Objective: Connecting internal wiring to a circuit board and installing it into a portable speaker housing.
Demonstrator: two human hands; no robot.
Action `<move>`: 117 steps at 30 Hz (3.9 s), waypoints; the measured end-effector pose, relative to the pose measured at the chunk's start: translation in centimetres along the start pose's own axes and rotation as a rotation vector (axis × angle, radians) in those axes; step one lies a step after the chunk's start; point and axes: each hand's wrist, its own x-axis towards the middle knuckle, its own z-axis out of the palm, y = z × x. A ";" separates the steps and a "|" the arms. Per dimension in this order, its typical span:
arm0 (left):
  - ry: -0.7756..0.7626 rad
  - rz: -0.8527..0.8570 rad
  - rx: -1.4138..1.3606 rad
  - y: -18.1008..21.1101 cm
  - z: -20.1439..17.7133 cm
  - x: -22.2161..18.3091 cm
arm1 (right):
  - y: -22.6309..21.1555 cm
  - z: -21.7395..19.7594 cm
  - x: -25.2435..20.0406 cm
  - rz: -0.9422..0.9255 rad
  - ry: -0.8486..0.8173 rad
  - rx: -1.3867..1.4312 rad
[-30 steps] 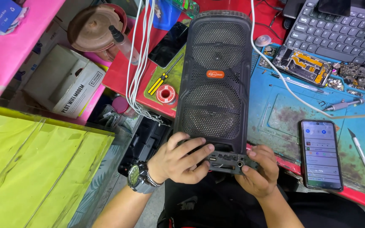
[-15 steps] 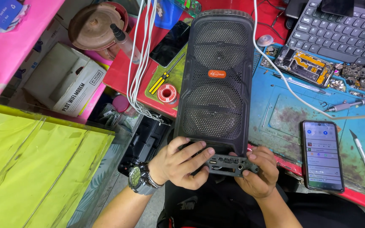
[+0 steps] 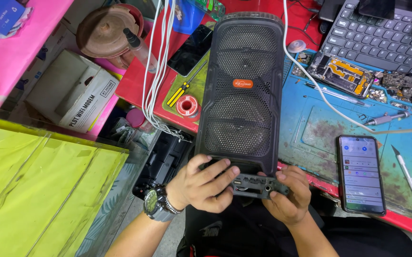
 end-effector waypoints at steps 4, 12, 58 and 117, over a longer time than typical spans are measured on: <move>-0.130 -0.174 -0.163 -0.8 -1.1 0.5 | -1.2 -0.6 0.6 0.203 -0.075 0.002; -0.299 -0.593 -0.249 -1.7 -1.8 0.1 | -2.0 -4.5 3.9 0.943 -0.244 -0.119; -0.376 -1.093 -0.564 -0.1 -3.7 0.5 | 25.9 -1.7 6.4 0.757 -0.966 -0.669; -0.371 -1.300 -0.545 0.4 -4.3 0.2 | 3.3 2.7 11.8 1.015 -0.710 0.455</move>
